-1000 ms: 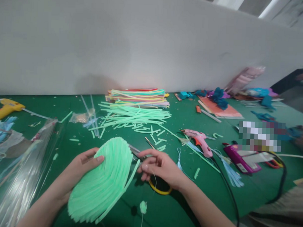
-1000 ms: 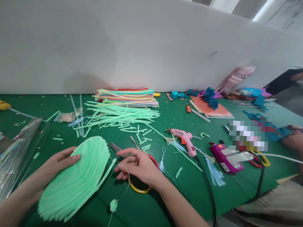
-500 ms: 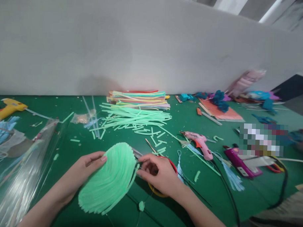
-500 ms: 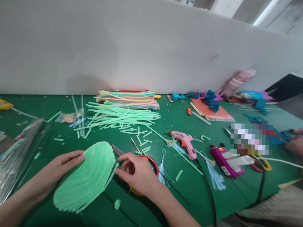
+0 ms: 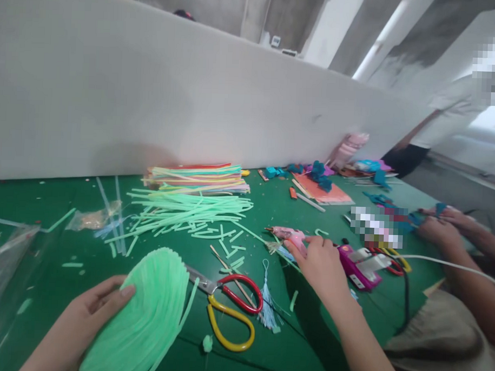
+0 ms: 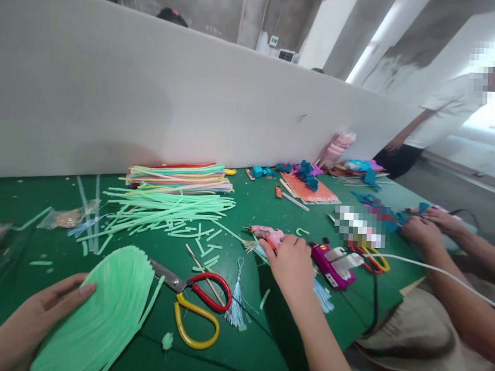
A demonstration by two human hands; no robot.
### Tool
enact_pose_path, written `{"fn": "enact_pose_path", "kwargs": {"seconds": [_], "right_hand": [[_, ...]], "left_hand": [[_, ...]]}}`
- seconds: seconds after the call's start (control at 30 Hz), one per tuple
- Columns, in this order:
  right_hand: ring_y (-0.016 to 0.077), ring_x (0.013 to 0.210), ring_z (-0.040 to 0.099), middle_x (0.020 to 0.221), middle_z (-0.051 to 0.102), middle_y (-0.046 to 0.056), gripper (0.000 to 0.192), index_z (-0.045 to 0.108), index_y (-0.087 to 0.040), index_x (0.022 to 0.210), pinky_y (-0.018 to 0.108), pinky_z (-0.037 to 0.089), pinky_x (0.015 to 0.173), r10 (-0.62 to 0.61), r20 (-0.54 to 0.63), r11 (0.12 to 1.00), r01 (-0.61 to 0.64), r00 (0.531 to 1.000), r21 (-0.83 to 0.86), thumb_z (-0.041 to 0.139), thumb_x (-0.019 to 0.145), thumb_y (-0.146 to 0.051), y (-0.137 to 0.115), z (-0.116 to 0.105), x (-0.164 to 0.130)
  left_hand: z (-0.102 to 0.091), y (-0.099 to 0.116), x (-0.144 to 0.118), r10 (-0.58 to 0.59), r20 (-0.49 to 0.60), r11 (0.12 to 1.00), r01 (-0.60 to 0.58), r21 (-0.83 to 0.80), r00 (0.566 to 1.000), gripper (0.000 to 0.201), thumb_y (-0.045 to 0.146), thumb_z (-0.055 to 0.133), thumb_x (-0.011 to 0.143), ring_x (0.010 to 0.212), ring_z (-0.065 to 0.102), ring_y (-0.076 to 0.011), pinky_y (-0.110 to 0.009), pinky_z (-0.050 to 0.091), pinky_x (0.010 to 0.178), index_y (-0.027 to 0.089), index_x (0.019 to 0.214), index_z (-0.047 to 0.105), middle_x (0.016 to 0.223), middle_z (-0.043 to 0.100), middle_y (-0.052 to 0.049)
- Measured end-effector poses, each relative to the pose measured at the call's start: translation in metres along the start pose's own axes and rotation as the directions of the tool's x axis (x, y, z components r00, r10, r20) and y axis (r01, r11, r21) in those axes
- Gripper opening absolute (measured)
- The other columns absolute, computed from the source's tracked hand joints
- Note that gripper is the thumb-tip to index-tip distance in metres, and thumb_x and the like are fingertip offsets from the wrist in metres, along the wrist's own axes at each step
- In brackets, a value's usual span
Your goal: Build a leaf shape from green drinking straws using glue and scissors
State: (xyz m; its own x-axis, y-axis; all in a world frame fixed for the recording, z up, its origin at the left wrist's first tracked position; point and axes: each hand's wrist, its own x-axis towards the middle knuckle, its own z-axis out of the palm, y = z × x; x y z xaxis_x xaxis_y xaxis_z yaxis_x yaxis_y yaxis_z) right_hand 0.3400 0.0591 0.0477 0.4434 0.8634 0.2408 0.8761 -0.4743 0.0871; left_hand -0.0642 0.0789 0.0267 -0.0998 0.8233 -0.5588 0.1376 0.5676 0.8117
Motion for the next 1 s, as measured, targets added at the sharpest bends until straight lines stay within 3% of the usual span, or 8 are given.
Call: {"fn": "enact_pose_path", "kwargs": {"seconds": [0.17, 0.4, 0.47, 0.53, 0.63, 0.77, 0.87, 1.0], "right_hand": [[0.0363, 0.091, 0.065, 0.094, 0.065, 0.025, 0.052, 0.06, -0.002, 0.099, 0.036, 0.045, 0.072, 0.011, 0.217, 1.0, -0.011, 0.976, -0.004, 0.054, 0.09, -0.053, 0.003, 0.019, 0.016], [0.0283, 0.073, 0.068, 0.079, 0.068, 0.016, 0.035, 0.055, -0.005, 0.101, 0.03, 0.04, 0.057, 0.064, 0.229, 0.991, -0.09, 0.971, 0.104, 0.048, 0.094, -0.038, 0.005, 0.019, 0.019], [0.0265, 0.069, 0.067, 0.077, 0.068, 0.012, 0.037, 0.051, -0.008, 0.108, 0.029, 0.039, 0.055, 0.077, 0.167, 0.978, -0.107, 0.983, 0.18, 0.046, 0.093, -0.042, 0.002, 0.009, 0.015], [0.0246, 0.065, 0.065, 0.077, 0.067, 0.009, 0.038, 0.048, -0.014, 0.109, 0.028, 0.038, 0.054, 0.075, 0.023, 0.934, -0.078, 0.997, 0.348, 0.051, 0.089, -0.045, -0.008, -0.004, 0.008], [0.0205, 0.058, 0.059, 0.075, 0.064, 0.003, 0.038, 0.048, -0.02, 0.104, 0.027, 0.038, 0.052, 0.031, -0.157, 0.837, 0.06, 0.987, 0.544, 0.06, 0.079, -0.046, -0.033, -0.018, -0.007], [0.0156, 0.057, 0.052, 0.07, 0.056, -0.001, 0.021, 0.051, -0.021, 0.09, 0.025, 0.038, 0.054, -0.14, -0.305, 0.709, 0.311, 0.942, 0.633, 0.062, 0.075, -0.032, -0.071, -0.017, -0.027], [0.0141, 0.058, 0.048, 0.068, 0.05, -0.003, 0.012, 0.05, -0.021, 0.08, 0.025, 0.038, 0.056, -0.222, -0.347, 0.629, 0.406, 0.911, 0.663, 0.06, 0.075, -0.025, -0.086, -0.007, -0.036], [0.0124, 0.057, 0.043, 0.067, 0.046, -0.005, 0.014, 0.047, -0.022, 0.074, 0.024, 0.036, 0.054, -0.244, -0.296, 0.564, 0.384, 0.923, 0.731, 0.061, 0.073, -0.022, -0.091, 0.002, -0.04]], "left_hand": [[0.008, 0.001, -0.002, -0.079, 0.038, 0.986, 0.084, -0.146, 0.996, 0.078, 0.056, 0.085, 0.051, 0.078, 0.073, -0.0248, -0.027, 0.058, 0.063, 0.026, 0.118, 0.057, 0.084, 0.077, 0.001], [0.021, 0.012, -0.013, -0.045, -0.041, 0.984, 0.038, -0.176, 0.998, 0.067, 0.053, 0.088, 0.043, 0.067, 0.072, -0.0254, -0.029, 0.058, 0.056, 0.026, 0.098, 0.064, 0.074, 0.076, 0.002], [0.022, 0.013, -0.015, -0.037, -0.036, 0.983, 0.03, -0.182, 0.999, 0.06, 0.052, 0.087, 0.047, 0.067, 0.071, -0.0241, -0.027, 0.057, 0.057, 0.026, 0.096, 0.064, 0.074, 0.076, 0.003], [0.023, 0.013, -0.016, -0.023, -0.024, 0.981, 0.018, -0.192, 0.999, 0.055, 0.051, 0.085, 0.052, 0.066, 0.071, -0.0228, -0.027, 0.057, 0.058, 0.026, 0.096, 0.064, 0.074, 0.076, 0.003], [0.02, 0.012, -0.014, -0.023, 0.01, 0.98, 0.024, -0.199, 1.0, 0.053, 0.048, 0.085, 0.055, 0.063, 0.07, -0.022, -0.027, 0.057, 0.057, 0.025, 0.098, 0.065, 0.074, 0.075, 0.001], [0.015, 0.006, -0.008, -0.031, 0.066, 0.971, 0.046, -0.233, 0.997, 0.048, 0.043, 0.087, 0.056, 0.062, 0.069, -0.0192, -0.025, 0.056, 0.058, 0.024, 0.096, 0.068, 0.075, 0.074, 0.0], [0.012, 0.004, -0.005, -0.023, 0.092, 0.973, 0.044, -0.228, 0.995, 0.044, 0.042, 0.087, 0.057, 0.065, 0.067, -0.0173, -0.023, 0.054, 0.059, 0.022, 0.092, 0.069, 0.075, 0.073, 0.0], [0.013, 0.005, -0.007, 0.008, 0.134, 0.98, 0.019, -0.2, 0.991, 0.039, 0.041, 0.086, 0.058, 0.063, 0.064, -0.0152, -0.02, 0.05, 0.056, 0.021, 0.087, 0.071, 0.071, 0.071, 0.002]]}}
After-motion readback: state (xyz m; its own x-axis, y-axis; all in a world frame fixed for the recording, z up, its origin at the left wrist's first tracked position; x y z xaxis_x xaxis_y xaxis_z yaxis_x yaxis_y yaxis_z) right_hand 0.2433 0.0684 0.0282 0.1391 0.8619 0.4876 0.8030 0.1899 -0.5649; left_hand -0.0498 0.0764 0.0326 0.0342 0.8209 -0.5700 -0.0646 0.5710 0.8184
